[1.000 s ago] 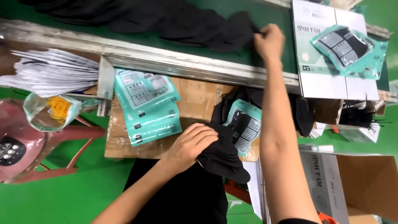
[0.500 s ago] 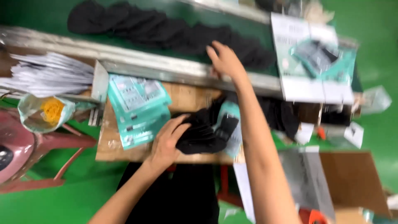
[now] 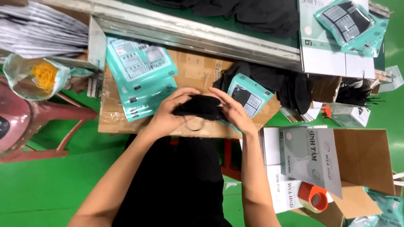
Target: The person packs black face masks into teal resealable plastic pouches, pressing each mask inside and sealing the pouch. They place finished pouches into cardboard boxes, fold box flaps, and use a tape dispenser to tape a white product box closed.
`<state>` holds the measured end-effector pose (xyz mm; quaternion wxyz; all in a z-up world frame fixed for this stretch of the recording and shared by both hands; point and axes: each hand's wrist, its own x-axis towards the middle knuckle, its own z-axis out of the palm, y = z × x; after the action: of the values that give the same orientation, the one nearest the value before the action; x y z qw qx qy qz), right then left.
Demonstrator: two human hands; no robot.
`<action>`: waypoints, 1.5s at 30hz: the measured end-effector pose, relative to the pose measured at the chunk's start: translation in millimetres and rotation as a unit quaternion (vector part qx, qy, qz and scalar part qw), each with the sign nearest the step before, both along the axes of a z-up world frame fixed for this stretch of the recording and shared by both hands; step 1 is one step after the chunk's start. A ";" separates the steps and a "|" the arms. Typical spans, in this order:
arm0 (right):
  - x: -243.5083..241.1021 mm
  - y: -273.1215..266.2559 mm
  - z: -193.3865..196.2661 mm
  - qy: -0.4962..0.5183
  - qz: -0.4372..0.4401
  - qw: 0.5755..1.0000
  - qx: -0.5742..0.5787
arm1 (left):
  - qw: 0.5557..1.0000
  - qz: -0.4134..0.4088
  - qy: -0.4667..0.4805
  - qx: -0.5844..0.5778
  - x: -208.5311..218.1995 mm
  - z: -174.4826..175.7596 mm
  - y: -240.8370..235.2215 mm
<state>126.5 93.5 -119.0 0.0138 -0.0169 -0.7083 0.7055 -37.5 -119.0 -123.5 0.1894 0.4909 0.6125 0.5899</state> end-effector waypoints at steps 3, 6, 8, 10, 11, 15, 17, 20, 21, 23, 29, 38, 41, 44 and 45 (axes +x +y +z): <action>1.2 13.8 -46.3 -0.026 -0.055 0.997 -0.055 | 0.994 -0.021 -0.110 -0.002 -3.8 -17.2 -0.8; 3.7 18.6 -68.9 -0.078 -0.121 0.990 -0.002 | 0.957 -0.003 -0.260 -0.128 -2.3 -28.4 -3.5; 14.6 40.8 -108.3 -0.058 -0.231 0.969 0.066 | 0.967 0.048 -0.236 -0.081 -1.4 -24.3 -6.9; 3.3 26.1 -57.6 -0.039 -0.287 0.948 0.131 | 0.972 0.020 -0.230 -0.046 -1.9 12.1 -22.7; -2.2 19.0 -32.5 -0.020 -0.341 0.920 0.195 | 0.974 -0.009 -0.224 -0.012 -1.8 30.1 -30.5; 11.6 13.1 -20.5 -0.066 -0.308 0.916 0.247 | 0.981 0.045 0.188 0.035 11.6 23.6 -13.9; 4.6 0.9 13.6 -0.021 -0.203 0.968 0.143 | 1.000 -0.003 -0.008 -0.022 11.1 -4.8 -2.4; -0.4 -14.7 32.1 0.093 -0.146 0.977 0.123 | 0.995 0.042 -0.040 -0.079 10.7 -48.6 12.8; -4.9 -17.4 22.5 0.092 -0.140 0.978 0.124 | 0.995 0.047 -0.042 -0.078 8.8 -44.5 21.4; -5.3 -30.3 0.4 0.034 -0.188 0.952 0.239 | 0.999 0.014 0.040 -0.011 12.4 -38.8 30.9; -8.4 -41.3 -26.6 0.006 -0.236 0.970 0.065 | 0.998 0.026 0.039 -0.044 21.1 -49.2 28.3; 13.1 -17.6 -128.7 -0.030 -0.300 0.898 0.320 | 0.994 0.092 0.065 0.002 8.8 -29.9 17.8; -15.3 -6.9 -93.2 -0.010 -0.393 0.890 0.233 | 0.917 0.259 0.298 -0.065 -44.8 -80.7 -2.8; -37.3 5.6 -119.9 -0.026 -0.394 0.909 0.130 | 0.928 0.234 0.265 -0.121 -95.0 -50.3 0.0; -57.7 0.0 -113.3 -0.023 -0.394 0.909 0.132 | 0.928 0.235 0.266 -0.117 -104.4 -69.4 4.9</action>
<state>68.8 93.5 -232.3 0.2764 -0.3086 -0.7312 0.5420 -141.9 -114.1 -193.0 -0.0684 0.4457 0.8030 0.3895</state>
